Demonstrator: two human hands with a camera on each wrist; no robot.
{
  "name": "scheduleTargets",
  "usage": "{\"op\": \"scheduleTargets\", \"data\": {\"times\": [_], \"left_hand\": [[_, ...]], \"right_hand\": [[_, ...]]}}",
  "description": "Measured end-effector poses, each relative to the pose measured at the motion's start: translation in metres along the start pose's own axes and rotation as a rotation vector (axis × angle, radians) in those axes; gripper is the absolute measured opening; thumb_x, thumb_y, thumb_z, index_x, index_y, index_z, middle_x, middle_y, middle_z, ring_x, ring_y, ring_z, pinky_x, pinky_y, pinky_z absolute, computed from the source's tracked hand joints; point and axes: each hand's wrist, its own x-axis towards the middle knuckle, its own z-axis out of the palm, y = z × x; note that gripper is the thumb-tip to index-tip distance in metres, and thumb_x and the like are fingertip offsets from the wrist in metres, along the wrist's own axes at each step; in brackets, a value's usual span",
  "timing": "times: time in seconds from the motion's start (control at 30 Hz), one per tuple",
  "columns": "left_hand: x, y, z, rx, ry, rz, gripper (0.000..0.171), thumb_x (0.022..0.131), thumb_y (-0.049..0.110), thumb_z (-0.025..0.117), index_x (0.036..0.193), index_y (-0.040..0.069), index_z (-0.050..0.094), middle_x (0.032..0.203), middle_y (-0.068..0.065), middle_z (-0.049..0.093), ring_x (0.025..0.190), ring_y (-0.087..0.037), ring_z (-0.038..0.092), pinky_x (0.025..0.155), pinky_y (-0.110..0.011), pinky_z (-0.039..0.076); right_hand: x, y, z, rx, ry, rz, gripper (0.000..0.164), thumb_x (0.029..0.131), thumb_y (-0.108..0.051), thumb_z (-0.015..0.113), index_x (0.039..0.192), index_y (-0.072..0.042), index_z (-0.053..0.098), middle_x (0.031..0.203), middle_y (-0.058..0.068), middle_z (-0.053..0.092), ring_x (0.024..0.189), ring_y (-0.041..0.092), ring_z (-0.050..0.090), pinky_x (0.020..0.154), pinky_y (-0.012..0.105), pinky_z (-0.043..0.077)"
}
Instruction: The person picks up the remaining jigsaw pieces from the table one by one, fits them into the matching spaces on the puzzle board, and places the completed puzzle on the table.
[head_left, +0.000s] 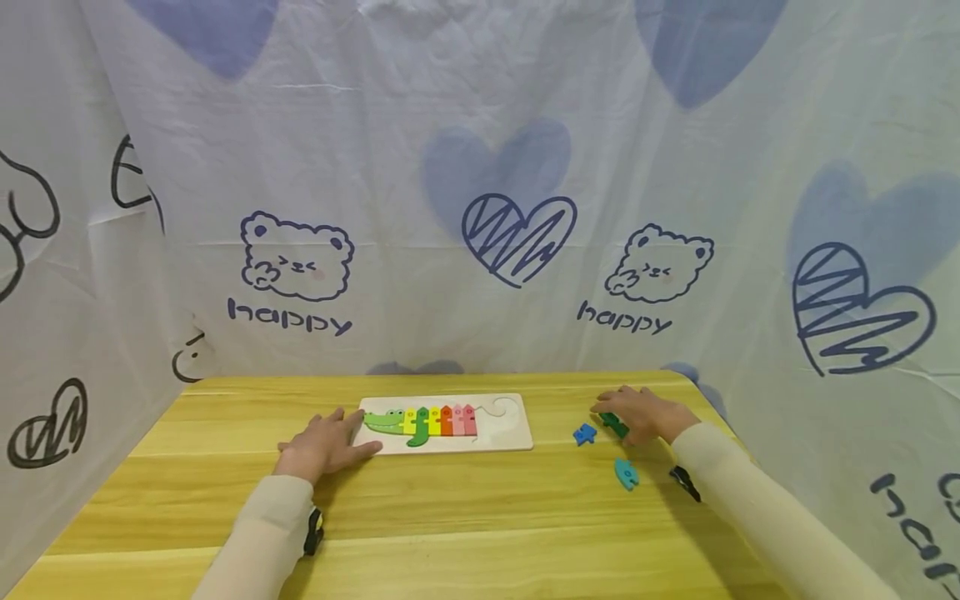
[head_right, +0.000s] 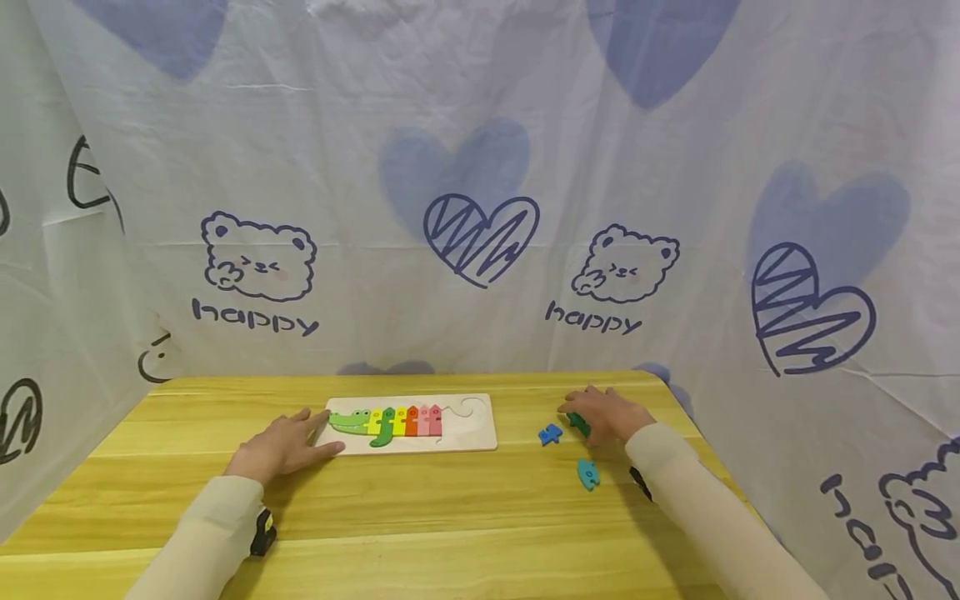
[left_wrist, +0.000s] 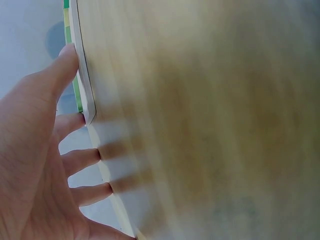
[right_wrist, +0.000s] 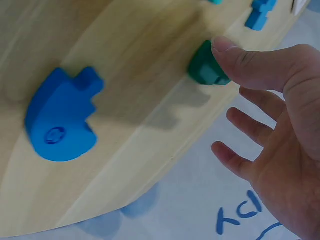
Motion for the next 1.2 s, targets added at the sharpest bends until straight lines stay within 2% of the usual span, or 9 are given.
{"op": "scheduleTargets", "data": {"times": [0.17,0.4,0.63,0.9,1.07,1.2], "left_hand": [[0.000,0.001,0.000,0.004,-0.002,-0.003,0.090,0.094,0.074,0.053,0.162,0.017,0.035,0.166,-0.028,0.030,0.148,-0.064,0.024,0.091,-0.097,0.025],[0.001,0.000,0.001,0.004,-0.002,0.000,0.091,0.094,0.074,0.053,0.162,0.017,0.034,0.166,-0.028,0.029,0.148,-0.064,0.023,0.091,-0.097,0.024],[0.001,0.000,0.002,0.004,-0.004,-0.002,0.092,0.093,0.075,0.052,0.162,0.017,0.034,0.166,-0.027,0.029,0.148,-0.063,0.024,0.091,-0.097,0.024],[-0.003,0.002,-0.001,0.003,-0.009,-0.004,0.090,0.095,0.073,0.053,0.162,0.017,0.033,0.166,-0.027,0.029,0.149,-0.063,0.024,0.092,-0.096,0.024],[-0.003,0.002,-0.001,0.007,-0.008,-0.006,0.091,0.095,0.073,0.053,0.163,0.016,0.033,0.166,-0.028,0.029,0.148,-0.063,0.024,0.092,-0.096,0.025],[-0.003,0.003,-0.002,0.012,-0.011,-0.006,0.090,0.095,0.072,0.053,0.163,0.016,0.032,0.167,-0.028,0.028,0.149,-0.063,0.023,0.092,-0.096,0.025]], "right_hand": [[-0.003,0.003,0.006,0.002,-0.034,0.030,0.073,0.083,-0.003,0.083,0.149,-0.008,0.052,0.158,0.022,0.046,0.142,0.052,0.042,0.111,0.079,0.035],[-0.002,0.006,0.011,0.011,-0.022,0.031,0.071,0.083,0.000,0.082,0.148,-0.007,0.054,0.156,0.020,0.049,0.141,0.049,0.044,0.110,0.078,0.036],[0.000,0.008,0.013,0.025,-0.008,0.010,0.068,0.082,-0.004,0.085,0.145,-0.007,0.058,0.152,0.022,0.051,0.137,0.048,0.047,0.108,0.077,0.039],[-0.001,0.005,0.011,0.066,-0.036,0.015,0.069,0.085,-0.007,0.083,0.147,-0.003,0.054,0.159,0.023,0.044,0.143,0.050,0.042,0.111,0.075,0.038],[-0.002,0.005,0.010,0.081,-0.026,0.008,0.065,0.086,-0.007,0.083,0.145,0.000,0.056,0.155,0.025,0.047,0.142,0.051,0.043,0.111,0.075,0.038],[-0.001,0.006,0.009,0.080,0.004,-0.015,0.061,0.086,-0.009,0.082,0.141,0.001,0.058,0.151,0.026,0.051,0.139,0.050,0.046,0.110,0.071,0.043]]}}
